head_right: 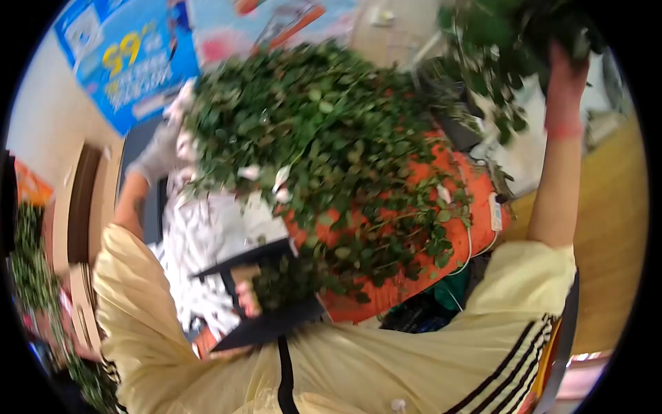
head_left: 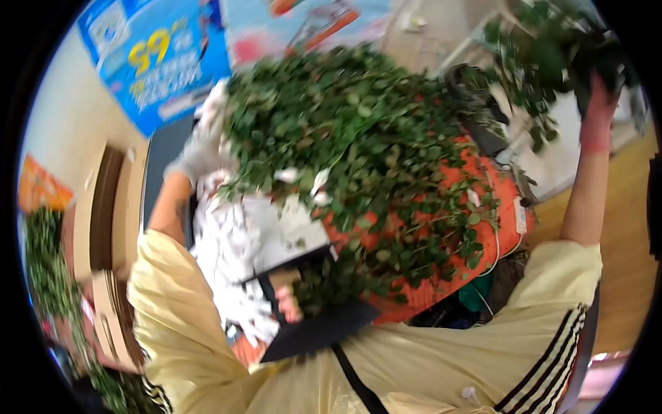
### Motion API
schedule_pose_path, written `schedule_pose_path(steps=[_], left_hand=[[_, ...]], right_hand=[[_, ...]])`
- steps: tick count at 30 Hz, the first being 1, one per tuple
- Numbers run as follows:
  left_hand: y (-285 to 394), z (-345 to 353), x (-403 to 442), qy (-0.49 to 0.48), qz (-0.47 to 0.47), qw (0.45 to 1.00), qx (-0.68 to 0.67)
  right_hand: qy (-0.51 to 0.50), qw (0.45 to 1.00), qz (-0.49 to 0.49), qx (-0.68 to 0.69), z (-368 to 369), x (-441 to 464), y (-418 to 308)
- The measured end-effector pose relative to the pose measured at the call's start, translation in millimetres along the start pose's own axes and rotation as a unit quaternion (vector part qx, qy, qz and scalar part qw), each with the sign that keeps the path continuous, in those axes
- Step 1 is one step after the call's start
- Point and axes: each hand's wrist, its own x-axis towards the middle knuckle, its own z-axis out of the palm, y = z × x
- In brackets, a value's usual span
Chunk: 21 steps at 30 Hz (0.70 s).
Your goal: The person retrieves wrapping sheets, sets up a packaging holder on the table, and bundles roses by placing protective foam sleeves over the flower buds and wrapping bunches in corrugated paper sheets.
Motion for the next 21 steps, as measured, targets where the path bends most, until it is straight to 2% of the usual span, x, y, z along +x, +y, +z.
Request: schedule_pose_path(steps=[1, 2, 3, 5, 6, 7, 8, 9, 11, 12, 13, 14, 15, 16, 17, 19, 21], left_hand=[[21.9, -19.8, -17.6, 0.104, 0.039, 0.987, 0.117], [59.3, -48.7, -37.6, 0.07, -0.027, 0.995, -0.061], [86.0, -78.3, -60.5, 0.042, -0.094, 0.967, -0.235], [106.8, -125.7, -109.9, -0.158, -0.139, 0.911, -0.355], [117.0, -137.5, -130.5, -0.294, -0.082, 0.856, -0.418], [123.6, -144.9, -147.0, -0.42, -0.017, 0.774, -0.474], [129.2, -125.9, -166.1, -0.419, 0.025, 0.754, -0.506], [133.4, -94.7, -187.4, -0.416, 0.07, 0.731, -0.537], [135.9, -49.8, -226.2, -0.396, -0.069, 0.8, -0.446], [146.2, -42.7, -228.1, -0.413, -0.234, 0.768, -0.429], [158.2, -34.4, -228.1, -0.421, -0.391, 0.714, -0.399], [160.7, -16.7, -235.4, -0.421, -0.39, 0.715, -0.399], [159.9, 11.2, -247.0, -0.294, -0.3, 0.818, -0.393], [158.8, 34.0, -254.7, -0.154, -0.202, 0.893, -0.372], [160.4, 48.8, -254.2, -0.15, -0.207, 0.893, -0.371], [169.8, 72.7, -248.0, -0.022, -0.152, 0.953, -0.263], [175.0, 92.8, -236.5, -0.009, -0.152, 0.952, -0.267]], right_hand=[[-0.103, 0.985, -0.002, 0.139, 11.4, -28.3, -34.5], [-0.206, 0.943, -0.005, 0.262, 18.1, -57.2, -69.2], [-0.306, 0.874, -0.008, 0.376, 22.4, -83.0, -101.7], [-0.462, 0.719, -0.047, 0.516, 38.1, -106.0, -153.6], [-0.504, 0.675, -0.1, 0.529, 41.4, -115.4, -179.0], [-0.52, 0.685, -0.202, 0.469, 45.4, -119.6, -207.3], [-0.519, 0.684, -0.304, 0.412, 49.8, -123.7, -235.4], [-0.547, 0.673, -0.361, 0.344, 53.2, -130.4, -256.3], [-0.449, 0.704, -0.366, 0.41, 86.2, -189.7, -279.9], [-0.486, 0.708, -0.369, 0.355, 100.2, -208.8, -297.0], [-0.522, 0.709, -0.369, 0.298, 110.8, -225.9, -313.6], [-0.522, 0.709, -0.368, 0.297, 121.2, -238.1, -323.0], [-0.522, 0.713, -0.361, 0.299, 130.6, -247.8, -331.5], [-0.52, 0.715, -0.356, 0.303, 139.8, -257.5, -338.6], [-0.517, 0.714, -0.362, 0.305, 149.8, -270.4, -343.3], [-0.462, 0.749, -0.318, 0.352, 158.7, -297.9, -348.2], [-0.439, 0.764, -0.291, 0.373, 158.9, -307.5, -348.1]])
